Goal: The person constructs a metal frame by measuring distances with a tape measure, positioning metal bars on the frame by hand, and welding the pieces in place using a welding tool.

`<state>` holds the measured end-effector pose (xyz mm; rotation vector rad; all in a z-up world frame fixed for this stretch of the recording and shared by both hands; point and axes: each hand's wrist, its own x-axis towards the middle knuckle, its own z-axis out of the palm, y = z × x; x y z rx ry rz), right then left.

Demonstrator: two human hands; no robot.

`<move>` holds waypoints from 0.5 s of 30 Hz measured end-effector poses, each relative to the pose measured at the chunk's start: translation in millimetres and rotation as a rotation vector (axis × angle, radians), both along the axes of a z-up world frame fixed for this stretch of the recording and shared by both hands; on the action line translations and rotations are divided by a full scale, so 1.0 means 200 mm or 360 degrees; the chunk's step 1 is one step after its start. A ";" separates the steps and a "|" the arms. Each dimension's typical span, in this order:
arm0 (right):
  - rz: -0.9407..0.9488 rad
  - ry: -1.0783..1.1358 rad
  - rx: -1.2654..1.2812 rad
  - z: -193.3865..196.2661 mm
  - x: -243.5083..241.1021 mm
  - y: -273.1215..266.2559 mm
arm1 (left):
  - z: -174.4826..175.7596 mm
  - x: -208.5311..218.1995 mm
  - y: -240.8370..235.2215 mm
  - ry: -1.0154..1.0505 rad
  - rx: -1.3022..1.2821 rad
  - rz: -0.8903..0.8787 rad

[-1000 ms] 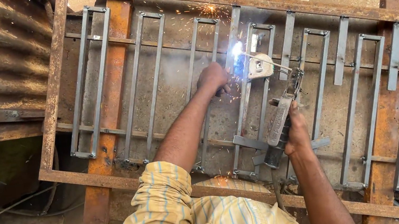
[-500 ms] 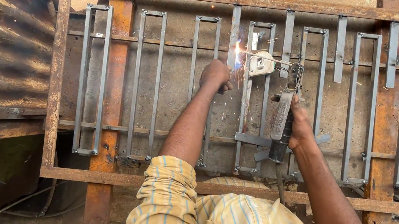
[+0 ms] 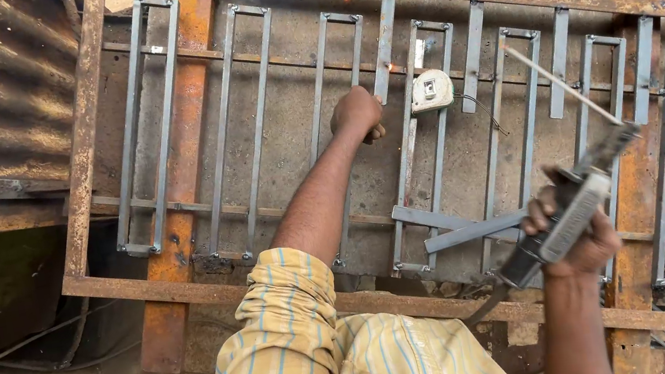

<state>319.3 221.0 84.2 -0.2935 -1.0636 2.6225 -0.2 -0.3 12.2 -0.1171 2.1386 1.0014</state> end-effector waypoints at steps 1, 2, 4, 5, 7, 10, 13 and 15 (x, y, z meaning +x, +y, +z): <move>-0.0011 0.0122 -0.0076 0.04 0.10 0.05 | 0.03 0.02 0.00 0.0053 -0.0066 -0.0009; -0.0010 0.0116 -0.0075 0.08 0.17 0.07 | 0.01 0.02 -0.01 0.0047 -0.0066 -0.0009; 0.0104 0.0347 0.0023 0.17 0.30 0.09 | -0.02 0.01 -0.01 0.0004 0.0022 0.0024; 0.0103 0.0347 0.0026 0.13 0.44 0.14 | -0.03 0.01 -0.01 0.0004 0.0025 0.0022; 0.0141 0.0254 0.0124 0.04 0.71 0.23 | -0.03 0.01 -0.01 0.0037 0.0014 0.0027; -0.0300 -0.0167 0.0504 0.08 0.89 0.17 | -0.07 0.13 0.01 0.0453 -0.0101 -0.0343; -0.0311 -0.0469 0.0750 0.26 0.93 0.06 | -0.12 0.24 -0.01 0.0718 0.0018 -0.0562; -0.0325 -0.0549 0.0833 0.37 1.00 0.10 | -0.15 0.35 -0.08 0.0922 0.0165 -0.0537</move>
